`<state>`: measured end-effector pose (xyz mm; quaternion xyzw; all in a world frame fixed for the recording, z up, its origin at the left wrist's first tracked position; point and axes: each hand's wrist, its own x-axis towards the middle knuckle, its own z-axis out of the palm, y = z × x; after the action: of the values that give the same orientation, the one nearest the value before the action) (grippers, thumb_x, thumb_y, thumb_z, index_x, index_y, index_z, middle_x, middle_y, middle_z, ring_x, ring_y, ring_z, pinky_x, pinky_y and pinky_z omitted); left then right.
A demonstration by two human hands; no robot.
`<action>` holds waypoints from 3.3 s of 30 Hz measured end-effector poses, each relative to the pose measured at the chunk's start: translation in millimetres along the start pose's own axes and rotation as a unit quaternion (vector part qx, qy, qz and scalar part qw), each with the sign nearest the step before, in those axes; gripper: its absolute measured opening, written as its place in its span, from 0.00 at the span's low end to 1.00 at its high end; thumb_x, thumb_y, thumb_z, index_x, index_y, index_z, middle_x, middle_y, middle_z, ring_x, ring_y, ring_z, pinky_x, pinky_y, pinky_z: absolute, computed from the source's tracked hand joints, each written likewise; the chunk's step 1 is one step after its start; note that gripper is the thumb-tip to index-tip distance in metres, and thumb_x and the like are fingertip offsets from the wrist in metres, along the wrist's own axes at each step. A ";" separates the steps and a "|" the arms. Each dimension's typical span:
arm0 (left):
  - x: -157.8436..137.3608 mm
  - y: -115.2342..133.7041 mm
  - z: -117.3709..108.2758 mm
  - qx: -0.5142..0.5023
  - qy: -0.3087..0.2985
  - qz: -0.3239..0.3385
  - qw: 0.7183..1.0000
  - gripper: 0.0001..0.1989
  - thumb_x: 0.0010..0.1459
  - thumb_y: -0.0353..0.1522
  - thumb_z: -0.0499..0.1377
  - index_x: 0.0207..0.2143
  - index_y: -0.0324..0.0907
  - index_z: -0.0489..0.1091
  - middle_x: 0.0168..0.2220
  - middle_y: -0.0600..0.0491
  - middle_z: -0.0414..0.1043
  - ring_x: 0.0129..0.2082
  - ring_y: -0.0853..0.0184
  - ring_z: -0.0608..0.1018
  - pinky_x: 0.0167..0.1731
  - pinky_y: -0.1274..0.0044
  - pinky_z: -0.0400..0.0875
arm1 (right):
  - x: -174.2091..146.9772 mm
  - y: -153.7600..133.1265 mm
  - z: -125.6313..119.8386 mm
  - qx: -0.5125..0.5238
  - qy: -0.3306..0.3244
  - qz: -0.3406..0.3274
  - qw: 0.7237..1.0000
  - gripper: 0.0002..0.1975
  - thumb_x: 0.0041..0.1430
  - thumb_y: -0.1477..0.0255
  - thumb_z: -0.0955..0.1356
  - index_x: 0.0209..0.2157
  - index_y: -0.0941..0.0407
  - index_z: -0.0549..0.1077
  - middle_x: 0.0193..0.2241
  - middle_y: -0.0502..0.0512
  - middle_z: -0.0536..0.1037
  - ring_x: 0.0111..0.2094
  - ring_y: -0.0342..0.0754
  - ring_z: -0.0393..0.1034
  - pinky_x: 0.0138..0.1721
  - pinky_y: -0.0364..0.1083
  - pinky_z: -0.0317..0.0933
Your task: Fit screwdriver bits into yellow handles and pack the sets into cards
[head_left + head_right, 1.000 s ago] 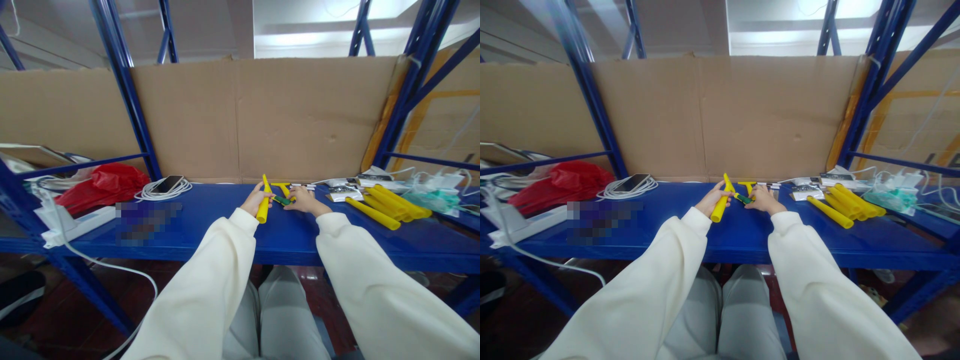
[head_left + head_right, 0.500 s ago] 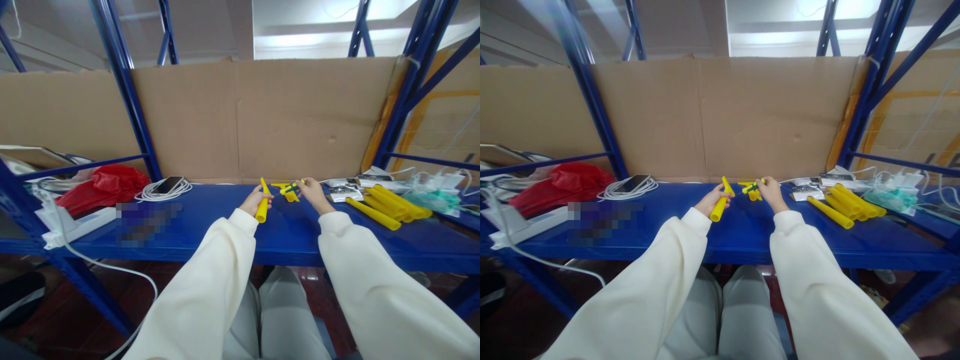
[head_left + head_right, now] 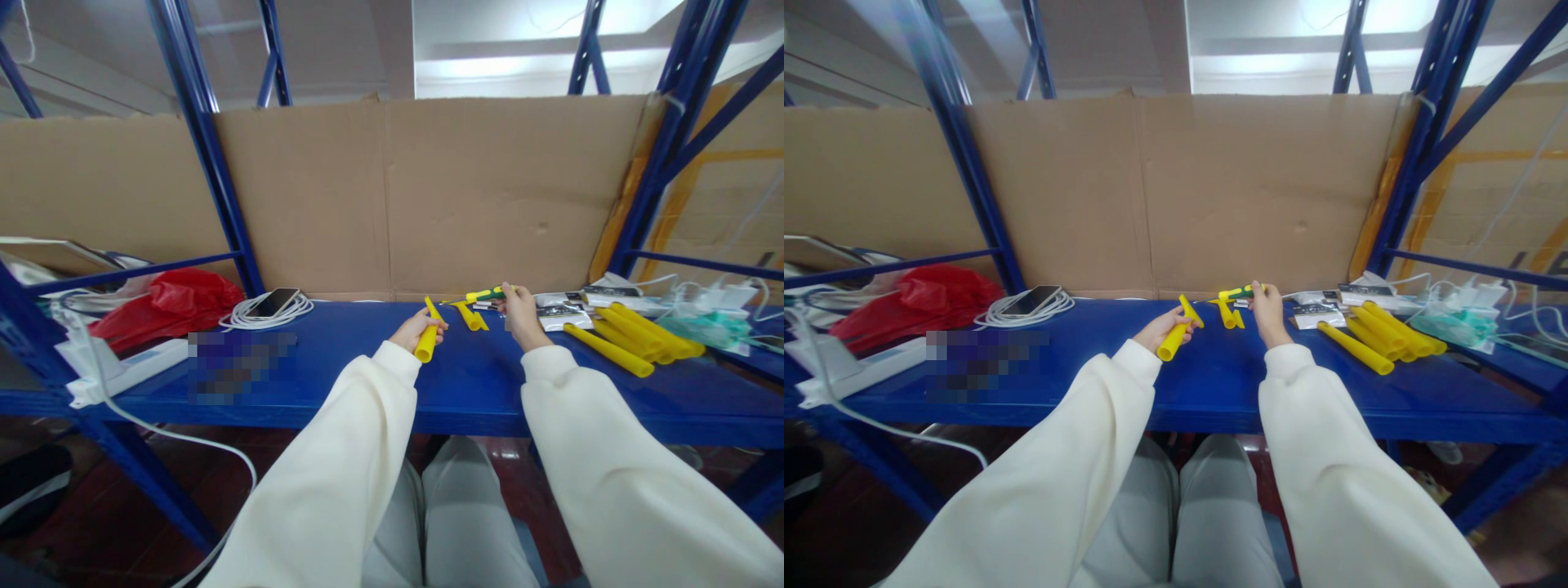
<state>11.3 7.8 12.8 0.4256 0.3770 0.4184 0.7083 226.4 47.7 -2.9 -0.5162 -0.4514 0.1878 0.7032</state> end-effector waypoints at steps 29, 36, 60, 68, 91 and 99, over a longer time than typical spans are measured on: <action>0.4 0.2 -1.1 0.014 -0.027 -0.007 1.000 0.37 0.57 0.16 0.49 0.65 0.46 0.46 0.34 0.48 0.72 0.15 0.76 0.66 0.16 0.84 0.60 | 0.2 2.0 -1.3 0.007 -0.026 -0.001 1.000 0.16 0.56 0.55 0.67 0.28 0.53 0.64 0.18 0.48 0.69 0.21 0.46 0.67 0.26 0.46 0.65; -4.7 4.6 0.4 -0.014 -0.047 -0.008 0.999 0.35 0.58 0.17 0.48 0.65 0.47 0.46 0.36 0.47 0.72 0.15 0.76 0.66 0.15 0.85 0.59 | 0.1 1.5 -0.8 0.003 -0.033 0.010 0.999 0.13 0.58 0.58 0.66 0.31 0.52 0.64 0.18 0.46 0.67 0.20 0.45 0.65 0.22 0.44 0.61; -3.2 1.7 3.0 0.066 0.032 0.000 0.997 0.37 0.56 0.15 0.48 0.66 0.45 0.45 0.30 0.52 0.71 0.14 0.76 0.66 0.15 0.84 0.60 | -19.3 -26.0 -7.3 0.179 -0.123 0.045 0.975 0.21 0.47 0.53 0.74 0.27 0.55 0.68 0.11 0.42 0.63 0.12 0.37 0.57 0.12 0.36 0.50; -4.7 1.8 3.5 0.078 0.047 0.011 0.996 0.36 0.56 0.15 0.48 0.65 0.45 0.47 0.29 0.53 0.71 0.15 0.75 0.65 0.15 0.84 0.60 | -17.4 -24.8 -7.7 0.182 -0.149 0.070 0.969 0.19 0.53 0.57 0.72 0.25 0.55 0.64 0.13 0.45 0.68 0.13 0.38 0.59 0.13 0.37 0.54; -6.4 1.6 4.9 0.088 0.057 0.017 0.994 0.36 0.55 0.15 0.49 0.64 0.44 0.48 0.28 0.54 0.70 0.15 0.75 0.65 0.15 0.84 0.61 | -16.3 -21.1 -9.4 0.183 -0.158 0.048 0.969 0.21 0.48 0.56 0.75 0.25 0.55 0.65 0.14 0.44 0.68 0.13 0.37 0.59 0.14 0.36 0.54; -4.7 0.9 4.1 0.096 0.057 0.014 0.994 0.36 0.57 0.16 0.49 0.65 0.45 0.47 0.29 0.53 0.71 0.15 0.75 0.66 0.16 0.84 0.61 | -15.3 -18.6 -8.0 0.158 -0.105 0.057 0.980 0.20 0.49 0.58 0.75 0.24 0.54 0.63 0.11 0.42 0.65 0.11 0.37 0.56 0.12 0.37 0.51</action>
<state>13.0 2.5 15.9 0.4727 0.4491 0.4135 0.6355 221.3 24.8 6.5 -0.4012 -0.4570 0.3498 0.7126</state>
